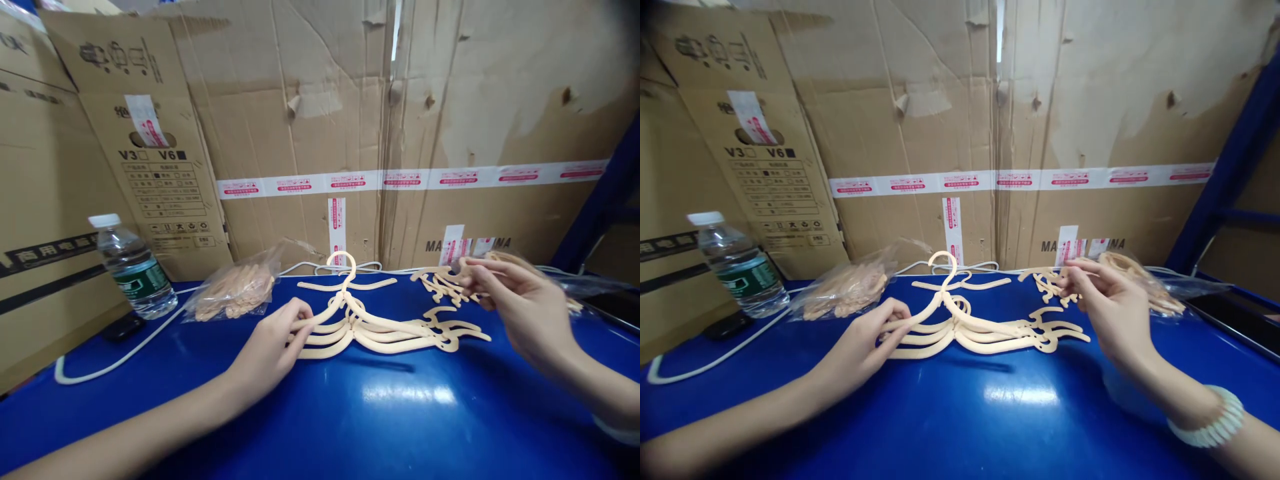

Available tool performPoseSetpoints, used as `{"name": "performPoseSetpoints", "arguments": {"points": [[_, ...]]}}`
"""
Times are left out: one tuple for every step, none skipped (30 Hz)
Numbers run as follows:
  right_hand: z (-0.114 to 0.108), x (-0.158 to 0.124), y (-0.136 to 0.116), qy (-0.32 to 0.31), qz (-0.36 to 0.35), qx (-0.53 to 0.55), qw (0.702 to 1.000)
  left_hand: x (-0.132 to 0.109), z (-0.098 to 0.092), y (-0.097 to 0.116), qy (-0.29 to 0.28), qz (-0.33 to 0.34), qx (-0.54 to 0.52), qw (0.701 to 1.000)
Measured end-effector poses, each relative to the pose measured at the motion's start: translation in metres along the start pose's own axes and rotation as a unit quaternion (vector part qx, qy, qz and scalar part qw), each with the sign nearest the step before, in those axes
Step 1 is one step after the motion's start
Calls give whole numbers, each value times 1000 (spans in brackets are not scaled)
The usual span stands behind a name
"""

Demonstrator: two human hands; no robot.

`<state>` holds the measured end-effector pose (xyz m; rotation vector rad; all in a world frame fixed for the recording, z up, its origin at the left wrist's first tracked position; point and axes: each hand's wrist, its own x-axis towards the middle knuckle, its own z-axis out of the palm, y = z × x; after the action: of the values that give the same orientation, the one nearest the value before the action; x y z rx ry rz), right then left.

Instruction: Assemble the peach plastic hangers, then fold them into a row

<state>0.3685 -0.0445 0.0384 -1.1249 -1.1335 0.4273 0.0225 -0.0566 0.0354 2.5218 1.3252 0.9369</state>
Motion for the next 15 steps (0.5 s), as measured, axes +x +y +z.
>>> {"name": "performPoseSetpoints", "arguments": {"points": [[3,-6,-1,-17,34,22,999,-6,4,2,0,-2,-36,999],[6,-11,-2,-33,72,40,996,-11,7,3,-1,0,-66,998],[9,-16,-1,-48,106,53,992,-15,10,4,-4,8,-87,996],[12,-21,0,-65,137,64,986,-18,13,4,-4,22,-99,995],[14,-25,1,-83,165,69,980,-19,15,4,-2,37,-105,994],[15,-28,3,-95,188,73,975,-20,17,3,2,49,-107,993],[16,-30,4,-104,207,78,970,-20,18,2,8,56,-107,993],[17,-32,5,-108,223,85,965,-20,19,1,13,56,-110,992],[18,-34,6,-108,237,94,961,-20,20,0,17,51,-116,992],[18,-34,6,-106,248,105,957,-20,20,-1,14,41,-123,991],[18,-34,6,-103,256,116,954,-20,20,-2,11,30,-131,991],[18,-34,6,-101,263,126,951,-20,20,-2,8,21,-138,990],[18,-34,6,-101,271,136,948,-20,19,-2,6,12,-143,990],[17,-33,6,-106,279,146,943,-20,19,-2,6,4,-146,989],[17,-33,6,-115,286,154,939,-20,19,-2,8,-2,-147,989]]}}
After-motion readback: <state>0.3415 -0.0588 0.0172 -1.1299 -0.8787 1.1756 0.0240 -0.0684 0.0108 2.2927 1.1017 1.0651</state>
